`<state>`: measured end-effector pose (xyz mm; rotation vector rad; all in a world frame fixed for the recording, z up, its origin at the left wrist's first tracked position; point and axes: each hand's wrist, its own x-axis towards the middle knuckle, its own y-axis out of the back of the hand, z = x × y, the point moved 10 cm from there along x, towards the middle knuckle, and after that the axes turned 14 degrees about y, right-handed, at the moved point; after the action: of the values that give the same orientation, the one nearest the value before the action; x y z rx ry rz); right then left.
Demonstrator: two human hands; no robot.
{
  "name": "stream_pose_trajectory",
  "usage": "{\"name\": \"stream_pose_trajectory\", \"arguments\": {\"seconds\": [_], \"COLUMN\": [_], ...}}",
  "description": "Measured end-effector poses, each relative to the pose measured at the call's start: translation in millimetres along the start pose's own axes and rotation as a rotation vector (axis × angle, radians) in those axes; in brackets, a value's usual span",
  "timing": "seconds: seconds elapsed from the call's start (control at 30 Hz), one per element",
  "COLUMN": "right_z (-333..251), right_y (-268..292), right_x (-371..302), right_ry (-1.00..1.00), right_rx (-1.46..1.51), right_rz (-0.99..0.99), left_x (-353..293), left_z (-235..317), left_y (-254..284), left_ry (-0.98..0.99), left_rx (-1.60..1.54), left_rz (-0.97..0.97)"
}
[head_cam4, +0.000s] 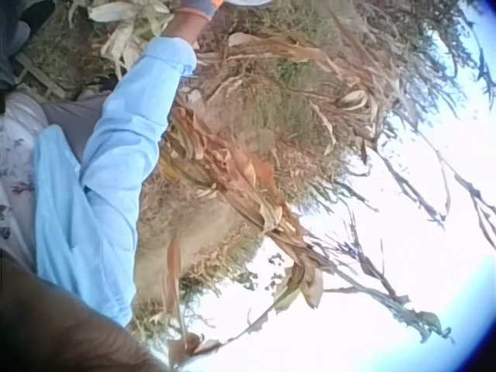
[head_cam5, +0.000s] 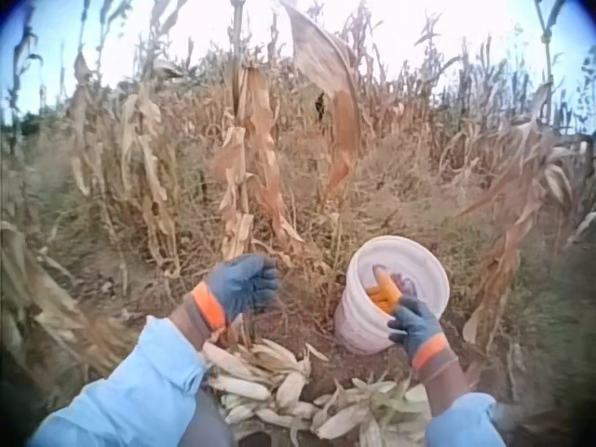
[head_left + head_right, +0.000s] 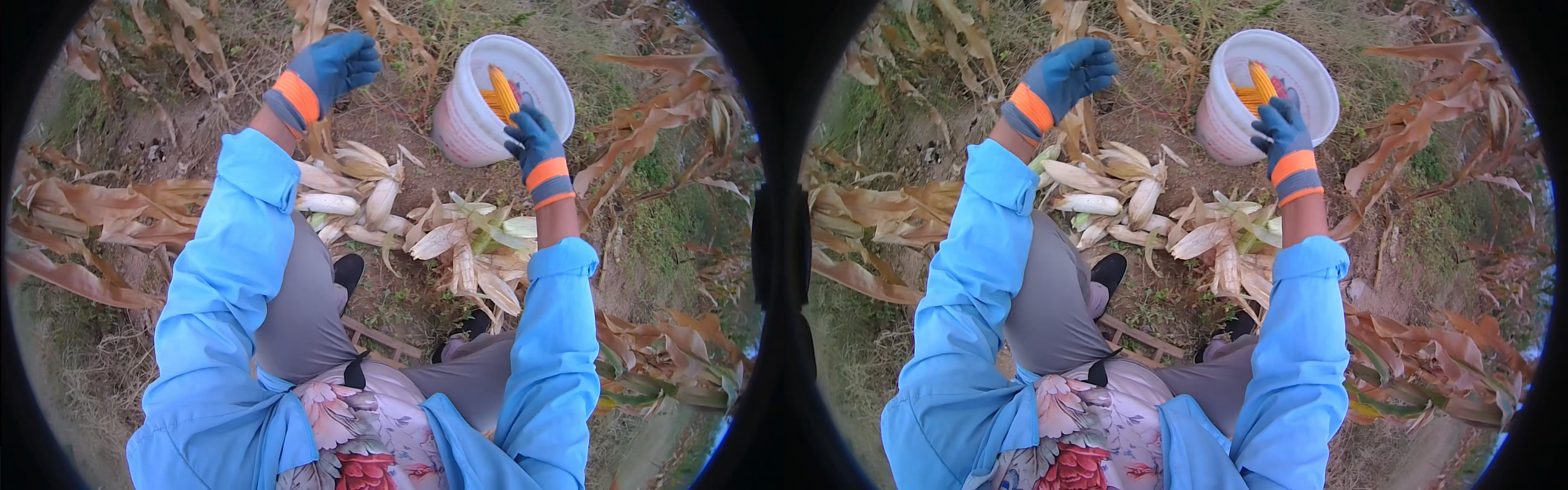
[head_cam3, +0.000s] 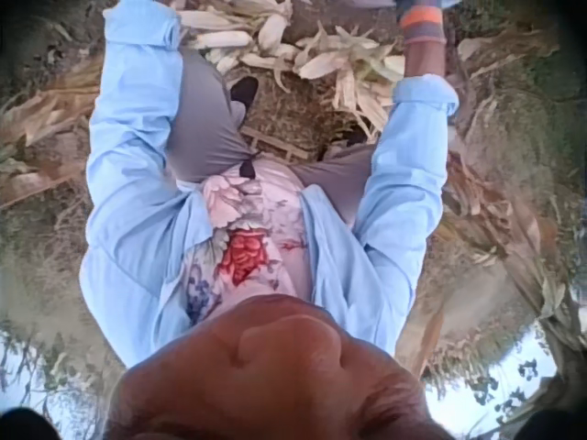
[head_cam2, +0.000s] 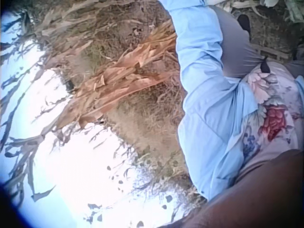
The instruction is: The person sits on the ground in a cornfield and shucks corn cobs by hand, removing the husks and placing the cleaned cobs into a nearby white bucket.
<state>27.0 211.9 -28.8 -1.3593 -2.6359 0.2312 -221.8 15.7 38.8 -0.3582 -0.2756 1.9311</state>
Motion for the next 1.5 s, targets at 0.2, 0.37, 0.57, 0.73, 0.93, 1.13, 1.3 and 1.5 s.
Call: {"name": "stream_pose_trajectory", "arguments": {"seconds": [0.2, 0.37, 0.57, 0.73, 0.93, 1.13, 1.3, 1.5], "right_z": [109.6, 178.4, 238.6, 265.1, 277.8, 272.7, 270.3, 263.8], "right_y": [-12.8, -13.2, -3.4, -9.8, -9.6, -34.4, -22.7, -47.1], "right_x": [-65.4, -123.7, -190.6, -221.6, -242.1, -251.1, -245.1, -234.4], "right_ry": [-0.258, -0.454, -0.646, -0.648, -0.624, -0.713, -0.621, -0.626], "right_rx": [-0.067, -0.151, -0.155, -0.115, -0.082, -0.081, -0.194, -0.118], "right_rz": [-0.063, -0.043, 0.008, -0.021, -0.026, 0.073, -0.016, -0.096], "left_x": [-53.4, -117.6, -174.9, -157.8, -125.3, -144.5, -125.1, -130.5], "left_z": [-44.9, -213.6, -372.4, -425.9, -469.6, -543.0, -461.6, -424.6], "left_y": [120.6, 201.1, 241.0, 256.3, 268.6, 351.6, 281.2, 283.7], "left_ry": [0.083, 0.362, 0.613, 0.634, 0.759, 0.837, 0.775, 0.432], "left_rx": [-0.043, 0.052, -0.194, -0.421, -0.658, -0.838, -0.526, -0.532], "left_rz": [0.324, 0.461, 0.727, 0.819, 1.03, 1.14, 1.09, 1.068]}}
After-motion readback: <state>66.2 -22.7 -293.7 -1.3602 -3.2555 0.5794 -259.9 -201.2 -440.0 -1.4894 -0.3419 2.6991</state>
